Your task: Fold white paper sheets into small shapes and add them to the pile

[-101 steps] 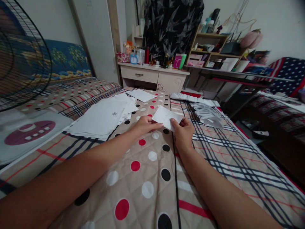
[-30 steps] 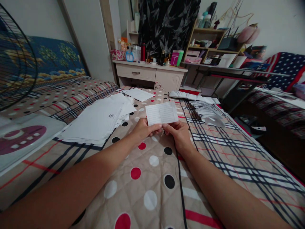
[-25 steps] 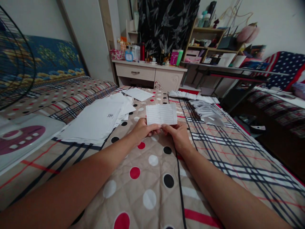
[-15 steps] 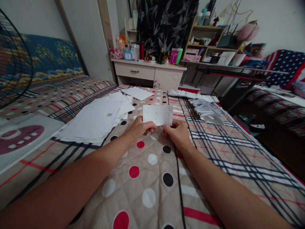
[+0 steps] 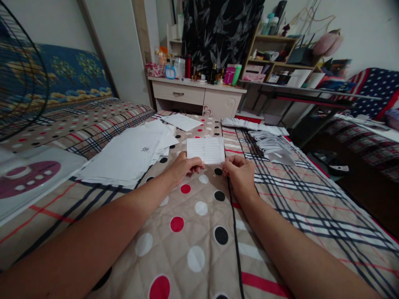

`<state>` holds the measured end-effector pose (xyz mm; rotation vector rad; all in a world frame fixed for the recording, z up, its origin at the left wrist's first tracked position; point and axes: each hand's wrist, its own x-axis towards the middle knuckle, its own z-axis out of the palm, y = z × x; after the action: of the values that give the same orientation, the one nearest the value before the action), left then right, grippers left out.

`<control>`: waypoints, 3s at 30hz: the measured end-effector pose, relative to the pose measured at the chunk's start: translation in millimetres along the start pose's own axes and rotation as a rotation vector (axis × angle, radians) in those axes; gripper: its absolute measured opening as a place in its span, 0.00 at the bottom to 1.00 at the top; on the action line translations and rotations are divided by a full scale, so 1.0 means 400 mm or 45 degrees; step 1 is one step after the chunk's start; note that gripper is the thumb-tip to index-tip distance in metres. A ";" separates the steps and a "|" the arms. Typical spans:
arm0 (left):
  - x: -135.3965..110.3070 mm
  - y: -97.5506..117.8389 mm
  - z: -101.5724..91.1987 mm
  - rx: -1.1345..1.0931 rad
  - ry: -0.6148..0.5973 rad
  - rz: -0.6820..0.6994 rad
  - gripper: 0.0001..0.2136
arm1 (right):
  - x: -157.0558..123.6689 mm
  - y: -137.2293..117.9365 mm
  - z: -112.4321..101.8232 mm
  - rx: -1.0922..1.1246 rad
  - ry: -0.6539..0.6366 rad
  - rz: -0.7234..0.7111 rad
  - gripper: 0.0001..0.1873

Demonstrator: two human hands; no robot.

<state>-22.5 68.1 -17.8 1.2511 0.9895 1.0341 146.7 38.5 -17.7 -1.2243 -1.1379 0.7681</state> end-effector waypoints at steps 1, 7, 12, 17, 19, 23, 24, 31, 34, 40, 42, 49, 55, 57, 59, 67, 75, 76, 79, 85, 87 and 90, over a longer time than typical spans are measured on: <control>0.001 0.000 -0.002 -0.030 -0.007 0.001 0.06 | 0.002 0.002 -0.002 0.024 0.001 -0.004 0.05; 0.005 0.012 -0.028 -0.366 -0.152 -0.105 0.05 | 0.024 0.020 -0.020 0.543 -0.027 0.071 0.11; 0.004 0.024 -0.042 -0.564 -0.524 -0.217 0.08 | -0.002 0.012 -0.013 0.451 -0.350 -0.077 0.23; 0.005 0.025 -0.047 -0.579 -0.682 -0.249 0.10 | -0.023 -0.002 -0.004 0.334 -0.509 -0.166 0.24; 0.007 0.023 -0.048 -0.568 -0.699 -0.256 0.09 | -0.022 -0.003 -0.004 0.351 -0.514 -0.156 0.24; 0.007 0.017 -0.046 -0.518 -0.683 -0.248 0.09 | -0.022 -0.001 -0.006 0.374 -0.522 -0.133 0.27; 0.006 0.017 -0.045 -0.496 -0.675 -0.251 0.09 | -0.023 -0.001 -0.006 0.362 -0.526 -0.117 0.27; 0.002 0.011 -0.020 -0.428 -0.317 -0.151 0.10 | -0.024 -0.012 0.002 0.215 -0.380 -0.003 0.16; 0.004 0.000 -0.006 -0.247 -0.086 0.042 0.10 | -0.020 -0.013 0.008 0.169 -0.310 -0.019 0.16; -0.006 -0.007 0.012 0.019 -0.026 0.147 0.11 | -0.021 -0.017 0.014 0.110 -0.385 -0.014 0.14; -0.008 -0.003 0.015 0.066 -0.019 0.127 0.10 | -0.021 -0.018 0.014 0.108 -0.407 0.001 0.14; 0.004 0.009 -0.011 0.124 0.143 0.101 0.08 | -0.017 -0.016 0.009 0.138 -0.284 0.081 0.13; 0.023 0.009 -0.046 0.063 0.172 0.108 0.08 | -0.008 -0.011 -0.001 0.210 -0.200 0.059 0.10; 0.036 0.006 -0.065 -0.026 0.330 0.120 0.07 | 0.004 -0.005 -0.008 0.327 -0.097 0.070 0.10; 0.049 0.003 -0.083 -0.149 0.495 0.149 0.06 | 0.013 0.001 -0.014 0.433 -0.024 0.090 0.10; 0.031 0.002 -0.050 -0.234 0.101 0.149 0.23 | -0.011 -0.007 -0.008 0.291 -0.354 0.057 0.12; 0.017 -0.007 -0.038 0.027 -0.007 0.141 0.17 | -0.006 0.001 -0.003 0.292 -0.507 0.167 0.12; 0.018 -0.008 -0.039 0.065 -0.032 0.134 0.17 | -0.004 0.003 -0.002 0.294 -0.496 0.171 0.13; 0.024 -0.010 -0.035 0.234 0.003 0.181 0.14 | -0.002 0.006 0.000 0.237 -0.463 0.153 0.13; 0.051 -0.007 -0.035 0.572 0.301 0.474 0.12 | -0.009 0.003 0.011 0.207 -0.424 0.150 0.14; 0.057 -0.010 -0.044 0.548 0.424 0.457 0.11 | -0.007 0.007 0.011 0.224 -0.399 0.155 0.14; 0.052 -0.014 -0.056 0.387 0.633 0.384 0.12 | 0.004 0.022 0.004 0.267 -0.235 0.114 0.13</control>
<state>-38.5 93.6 -25.2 1.4545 1.4050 1.5188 146.6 42.7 -26.0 -1.0493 -1.1247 1.0585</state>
